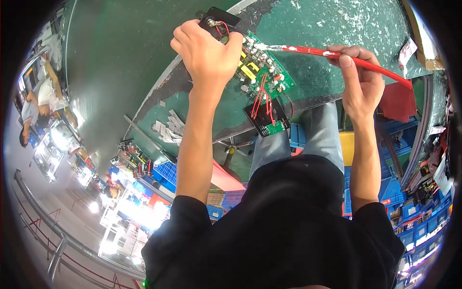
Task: Assembling and testing electronic circuit boards on a production line.
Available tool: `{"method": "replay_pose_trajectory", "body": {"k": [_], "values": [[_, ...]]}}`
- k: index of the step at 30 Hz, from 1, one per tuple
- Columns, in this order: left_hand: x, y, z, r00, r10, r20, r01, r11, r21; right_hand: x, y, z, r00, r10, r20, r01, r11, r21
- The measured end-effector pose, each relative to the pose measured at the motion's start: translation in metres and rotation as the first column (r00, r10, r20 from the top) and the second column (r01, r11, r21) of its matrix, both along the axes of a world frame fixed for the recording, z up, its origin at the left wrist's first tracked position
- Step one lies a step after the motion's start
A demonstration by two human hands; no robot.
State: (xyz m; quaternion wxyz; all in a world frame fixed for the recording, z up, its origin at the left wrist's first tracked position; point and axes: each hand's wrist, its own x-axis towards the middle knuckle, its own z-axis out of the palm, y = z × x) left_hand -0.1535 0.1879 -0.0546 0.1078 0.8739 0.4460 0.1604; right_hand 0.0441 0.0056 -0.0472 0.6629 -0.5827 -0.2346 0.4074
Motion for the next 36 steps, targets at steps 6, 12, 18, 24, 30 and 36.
{"method": "replay_pose_trajectory", "body": {"k": [6, 12, 18, 24, 30, 36], "values": [[0.0, -0.001, -0.003, 1.0, 0.007, 0.019, -0.007, 1.0, -0.004, -0.003, 0.002, 0.0, 0.999, -0.021, 0.048, 0.02, 0.999, 0.031], [-0.001, 0.0, -0.003, 1.0, 0.014, -0.003, -0.014, 1.0, -0.001, -0.002, -0.001, 0.002, 0.997, 0.005, 0.075, -0.007, 1.0, 0.023], [0.001, -0.001, 0.0, 1.0, 0.025, -0.013, -0.025, 1.0, -0.005, -0.002, -0.004, 0.001, 0.998, 0.039, 0.048, -0.039, 0.999, 0.01], [0.003, -0.004, 0.001, 0.999, 0.052, -0.014, -0.052, 0.999, -0.017, -0.003, -0.003, -0.002, 1.0, -0.009, 0.012, 0.008, 0.998, 0.067], [0.0, -0.002, -0.003, 1.0, 0.024, 0.009, -0.023, 1.0, -0.014, 0.0, -0.01, 0.001, 0.997, -0.056, -0.045, 0.058, 0.998, 0.033], [-0.001, -0.001, -0.004, 1.0, 0.022, -0.017, -0.022, 1.0, 0.018, -0.001, -0.017, -0.002, 0.998, 0.047, 0.035, -0.046, 0.999, -0.022]]}}
